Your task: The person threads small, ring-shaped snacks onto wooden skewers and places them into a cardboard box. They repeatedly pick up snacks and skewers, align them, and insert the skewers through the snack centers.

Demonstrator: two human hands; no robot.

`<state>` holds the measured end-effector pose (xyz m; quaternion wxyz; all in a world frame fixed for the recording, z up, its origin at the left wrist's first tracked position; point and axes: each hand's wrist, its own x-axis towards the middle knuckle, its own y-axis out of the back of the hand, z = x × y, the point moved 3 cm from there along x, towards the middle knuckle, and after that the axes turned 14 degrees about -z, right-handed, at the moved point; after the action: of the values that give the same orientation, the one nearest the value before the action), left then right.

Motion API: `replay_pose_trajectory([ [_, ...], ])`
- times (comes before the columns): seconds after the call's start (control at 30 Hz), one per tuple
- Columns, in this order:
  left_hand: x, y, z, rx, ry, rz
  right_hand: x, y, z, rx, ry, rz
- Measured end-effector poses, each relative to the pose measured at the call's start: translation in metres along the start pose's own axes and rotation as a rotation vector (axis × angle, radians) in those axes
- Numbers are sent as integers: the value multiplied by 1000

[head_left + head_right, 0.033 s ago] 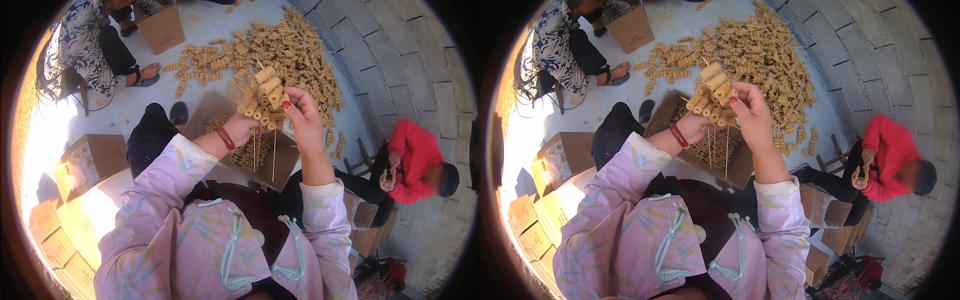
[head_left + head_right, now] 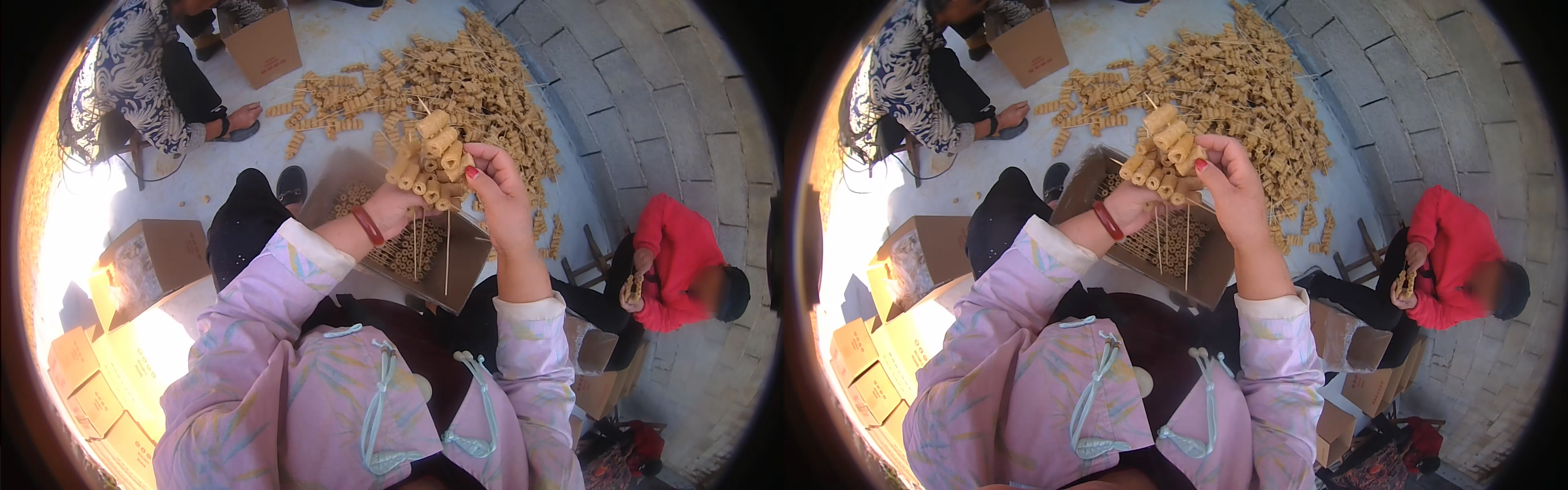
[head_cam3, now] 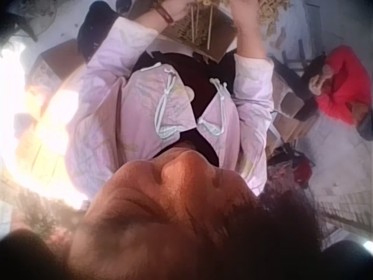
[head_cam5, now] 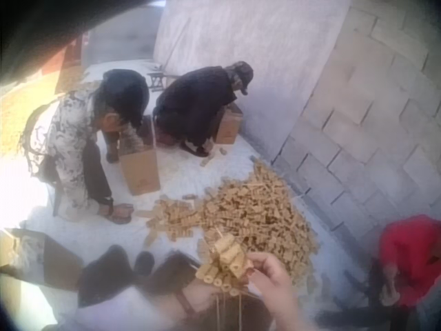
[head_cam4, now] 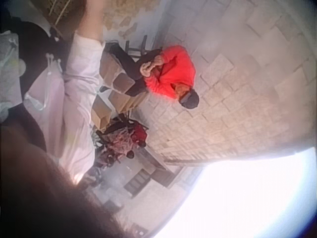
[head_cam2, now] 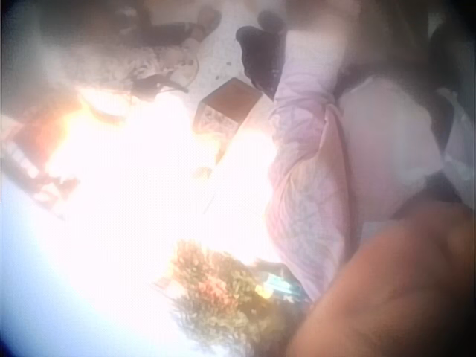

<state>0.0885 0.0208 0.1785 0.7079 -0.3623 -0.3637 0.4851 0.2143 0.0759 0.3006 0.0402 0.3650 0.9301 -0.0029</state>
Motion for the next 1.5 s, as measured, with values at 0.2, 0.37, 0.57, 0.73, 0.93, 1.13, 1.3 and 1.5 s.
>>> replay_pose_trajectory([
  [0.2,-1,3,3,43,15,51,-3,-3,0,-613,-12,-159],
  [0.37,-2,1,5,12,-19,32,-9,-13,0,-863,80,-41],
  [0.57,-4,-3,8,26,-22,30,-13,-27,-3,-955,270,63],
  [0.73,-4,2,5,-14,-101,52,-24,-40,-1,-1109,269,57],
  [0.93,-6,9,-2,-40,-87,92,-23,-44,5,-1205,255,120],
  [1.13,-6,3,0,-103,-144,40,-26,-50,-5,-1174,270,114],
  [1.3,-7,1,3,-104,-162,-27,-22,-58,-18,-1195,308,110],
  [1.5,-9,8,0,-39,-114,-59,-12,-57,-26,-1323,351,-28],
])
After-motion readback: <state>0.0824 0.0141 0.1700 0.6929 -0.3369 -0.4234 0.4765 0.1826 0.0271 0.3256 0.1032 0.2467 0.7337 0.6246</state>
